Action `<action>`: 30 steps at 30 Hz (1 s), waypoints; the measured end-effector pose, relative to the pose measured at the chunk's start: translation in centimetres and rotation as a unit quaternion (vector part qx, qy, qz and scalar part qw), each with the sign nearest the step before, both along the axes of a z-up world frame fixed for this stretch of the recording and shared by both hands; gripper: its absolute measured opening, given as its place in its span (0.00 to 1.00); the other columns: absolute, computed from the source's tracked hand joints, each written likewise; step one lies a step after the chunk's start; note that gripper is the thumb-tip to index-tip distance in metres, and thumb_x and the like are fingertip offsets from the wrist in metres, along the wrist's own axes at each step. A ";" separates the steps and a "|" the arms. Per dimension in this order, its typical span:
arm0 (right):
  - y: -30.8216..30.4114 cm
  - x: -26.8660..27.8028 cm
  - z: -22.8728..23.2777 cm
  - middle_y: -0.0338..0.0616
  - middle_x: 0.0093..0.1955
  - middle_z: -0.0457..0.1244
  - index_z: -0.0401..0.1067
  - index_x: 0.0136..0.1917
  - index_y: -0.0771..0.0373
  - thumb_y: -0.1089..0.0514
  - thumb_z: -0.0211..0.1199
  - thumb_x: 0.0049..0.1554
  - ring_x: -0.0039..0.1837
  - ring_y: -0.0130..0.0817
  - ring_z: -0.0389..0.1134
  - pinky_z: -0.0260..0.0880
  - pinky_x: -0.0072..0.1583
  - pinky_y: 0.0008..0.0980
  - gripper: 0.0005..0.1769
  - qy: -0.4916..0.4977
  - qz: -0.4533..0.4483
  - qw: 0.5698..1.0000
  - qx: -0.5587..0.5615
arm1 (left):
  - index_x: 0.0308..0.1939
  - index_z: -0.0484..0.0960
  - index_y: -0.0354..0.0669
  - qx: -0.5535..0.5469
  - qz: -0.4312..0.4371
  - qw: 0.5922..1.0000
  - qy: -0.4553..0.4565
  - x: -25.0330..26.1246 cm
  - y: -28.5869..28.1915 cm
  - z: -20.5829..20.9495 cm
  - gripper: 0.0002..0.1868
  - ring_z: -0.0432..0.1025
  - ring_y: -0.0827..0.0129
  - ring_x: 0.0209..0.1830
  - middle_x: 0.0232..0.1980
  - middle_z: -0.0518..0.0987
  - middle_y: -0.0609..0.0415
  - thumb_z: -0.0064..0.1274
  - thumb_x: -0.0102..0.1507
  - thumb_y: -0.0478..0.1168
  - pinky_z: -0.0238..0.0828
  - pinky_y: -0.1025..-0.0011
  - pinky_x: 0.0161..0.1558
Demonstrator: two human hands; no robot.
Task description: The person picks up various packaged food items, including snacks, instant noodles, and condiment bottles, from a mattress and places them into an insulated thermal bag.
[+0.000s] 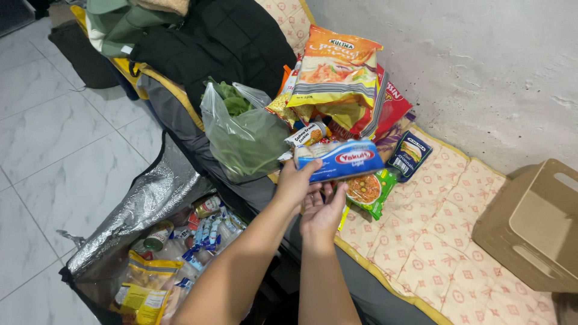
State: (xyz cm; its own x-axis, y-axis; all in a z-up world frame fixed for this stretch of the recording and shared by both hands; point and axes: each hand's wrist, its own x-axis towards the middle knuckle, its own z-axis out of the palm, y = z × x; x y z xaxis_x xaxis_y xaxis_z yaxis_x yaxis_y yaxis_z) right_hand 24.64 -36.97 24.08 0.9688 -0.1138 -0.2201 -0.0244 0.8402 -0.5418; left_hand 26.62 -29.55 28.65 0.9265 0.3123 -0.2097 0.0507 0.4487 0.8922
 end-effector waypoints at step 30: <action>-0.2 0.0 1.0 0.50 0.64 0.66 0.65 0.71 0.71 0.43 0.43 0.68 0.61 0.34 0.68 0.68 0.63 0.34 0.33 -0.050 -0.003 0.991 -0.120 | 0.60 0.56 0.43 -0.244 0.138 0.959 0.043 3.8 -3.4 -4.4 0.25 0.78 0.61 0.44 0.54 0.75 0.44 0.52 0.67 0.44 0.82 0.64 0.43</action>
State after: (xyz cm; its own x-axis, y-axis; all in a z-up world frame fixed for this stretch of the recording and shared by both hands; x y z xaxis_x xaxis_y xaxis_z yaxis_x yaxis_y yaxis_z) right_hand 24.67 -37.16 25.06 0.9836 -0.1564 -0.0893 0.0432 0.6862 -0.7261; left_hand 30.45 -32.99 24.23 0.7961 0.3878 -0.4647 -0.0665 0.8192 0.5696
